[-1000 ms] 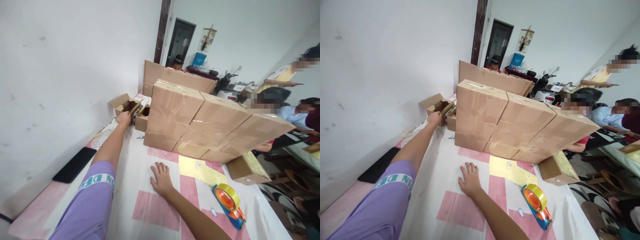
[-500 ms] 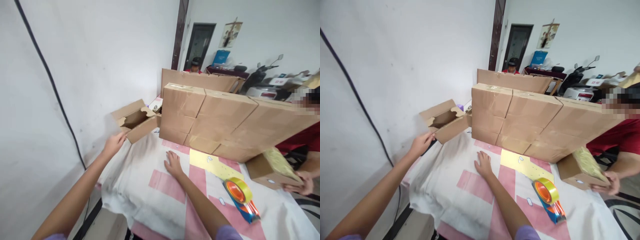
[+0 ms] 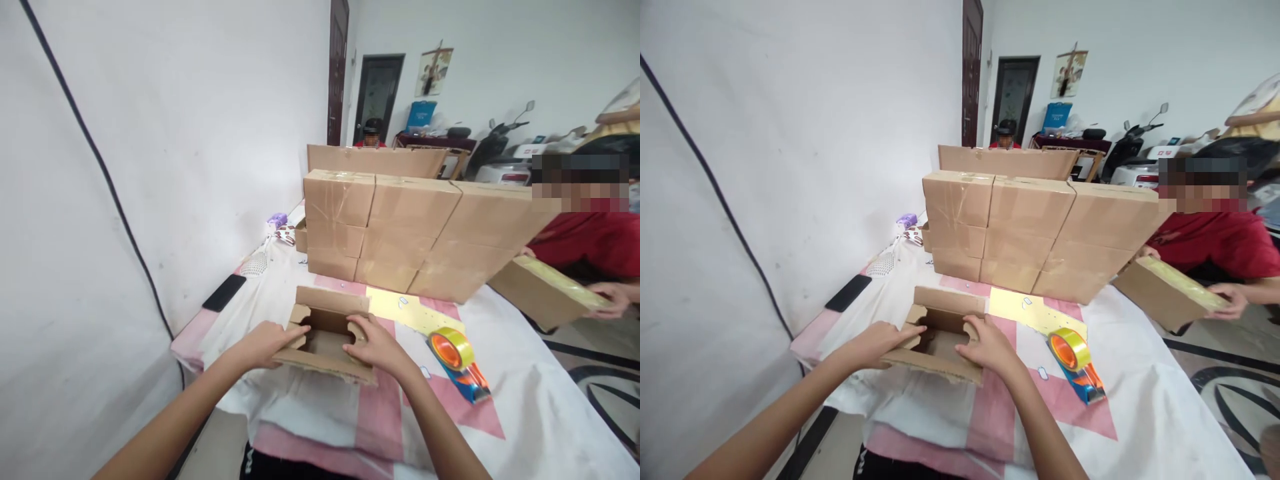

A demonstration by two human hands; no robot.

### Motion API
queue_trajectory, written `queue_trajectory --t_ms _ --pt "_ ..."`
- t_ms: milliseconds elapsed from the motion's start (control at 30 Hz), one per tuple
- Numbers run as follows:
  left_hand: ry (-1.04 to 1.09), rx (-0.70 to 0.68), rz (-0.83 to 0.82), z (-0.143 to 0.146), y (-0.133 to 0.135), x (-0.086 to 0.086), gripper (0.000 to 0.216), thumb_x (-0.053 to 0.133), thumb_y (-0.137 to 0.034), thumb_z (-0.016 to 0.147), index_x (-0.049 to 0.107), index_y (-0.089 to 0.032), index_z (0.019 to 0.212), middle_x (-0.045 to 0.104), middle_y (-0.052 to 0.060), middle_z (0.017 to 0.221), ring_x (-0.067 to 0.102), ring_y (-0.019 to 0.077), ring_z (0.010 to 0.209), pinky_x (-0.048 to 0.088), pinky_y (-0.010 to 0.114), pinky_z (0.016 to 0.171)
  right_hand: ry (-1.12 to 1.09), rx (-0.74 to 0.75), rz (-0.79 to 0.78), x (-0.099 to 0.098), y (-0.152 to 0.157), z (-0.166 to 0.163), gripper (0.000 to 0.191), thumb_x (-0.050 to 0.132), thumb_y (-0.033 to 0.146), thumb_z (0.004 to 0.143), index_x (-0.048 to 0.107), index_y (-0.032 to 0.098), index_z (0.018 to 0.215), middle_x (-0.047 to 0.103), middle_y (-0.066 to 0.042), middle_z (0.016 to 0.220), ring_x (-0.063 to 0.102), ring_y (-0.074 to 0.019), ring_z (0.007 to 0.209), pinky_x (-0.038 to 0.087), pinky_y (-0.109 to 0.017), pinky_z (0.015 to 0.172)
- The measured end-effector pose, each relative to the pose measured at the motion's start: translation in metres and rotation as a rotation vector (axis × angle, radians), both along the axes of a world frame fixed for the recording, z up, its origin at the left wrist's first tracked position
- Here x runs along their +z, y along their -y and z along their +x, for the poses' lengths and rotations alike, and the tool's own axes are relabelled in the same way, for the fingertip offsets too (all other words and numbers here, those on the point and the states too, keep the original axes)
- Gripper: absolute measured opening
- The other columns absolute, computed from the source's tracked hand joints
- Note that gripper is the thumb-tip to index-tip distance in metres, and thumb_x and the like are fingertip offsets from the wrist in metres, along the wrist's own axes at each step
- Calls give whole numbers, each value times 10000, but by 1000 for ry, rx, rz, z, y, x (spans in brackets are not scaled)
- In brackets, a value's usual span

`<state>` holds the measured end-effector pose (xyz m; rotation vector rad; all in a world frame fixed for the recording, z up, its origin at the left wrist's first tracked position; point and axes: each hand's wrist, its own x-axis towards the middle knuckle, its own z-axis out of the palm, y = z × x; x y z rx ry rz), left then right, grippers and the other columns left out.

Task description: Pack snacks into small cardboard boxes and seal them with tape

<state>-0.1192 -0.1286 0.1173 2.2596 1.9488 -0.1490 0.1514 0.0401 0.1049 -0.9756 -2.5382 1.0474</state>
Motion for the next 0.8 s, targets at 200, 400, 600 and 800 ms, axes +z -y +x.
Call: queue_trajectory --t_ms 200,400,600,800 --pt "283 207 70 -2 -13 -9 603 619 -178 748 463 -196 1331 686 33 760 685 268 695 451 311 653 40 -196 61 6 5 -5 442 713 320 743 438 255 1082 407 -24 1064 472 -114 633 457 -323 689" --pt "1055 503 268 -1 -4 -66 658 742 -293 697 443 -228 1279 662 24 974 668 184 740 518 279 640 -435 -167 -218 7 -17 46 348 630 344 837 368 283 1057 402 28 939 469 -134 718 406 -252 626" --pt "1318 606 550 17 -5 -131 675 773 -408 689 543 -203 1290 521 159 1421 565 325 1290 568 377 923 -614 -306 -309 -26 -23 69 277 714 424 814 516 249 898 504 8 899 545 -169 826 436 -266 697" --pt "1262 537 585 19 -26 -158 634 656 -412 792 535 -199 1377 567 159 1424 570 330 1298 562 400 943 -766 -565 -355 -65 -10 68 392 786 550 724 565 245 835 575 -16 844 556 -194 795 438 -277 660"
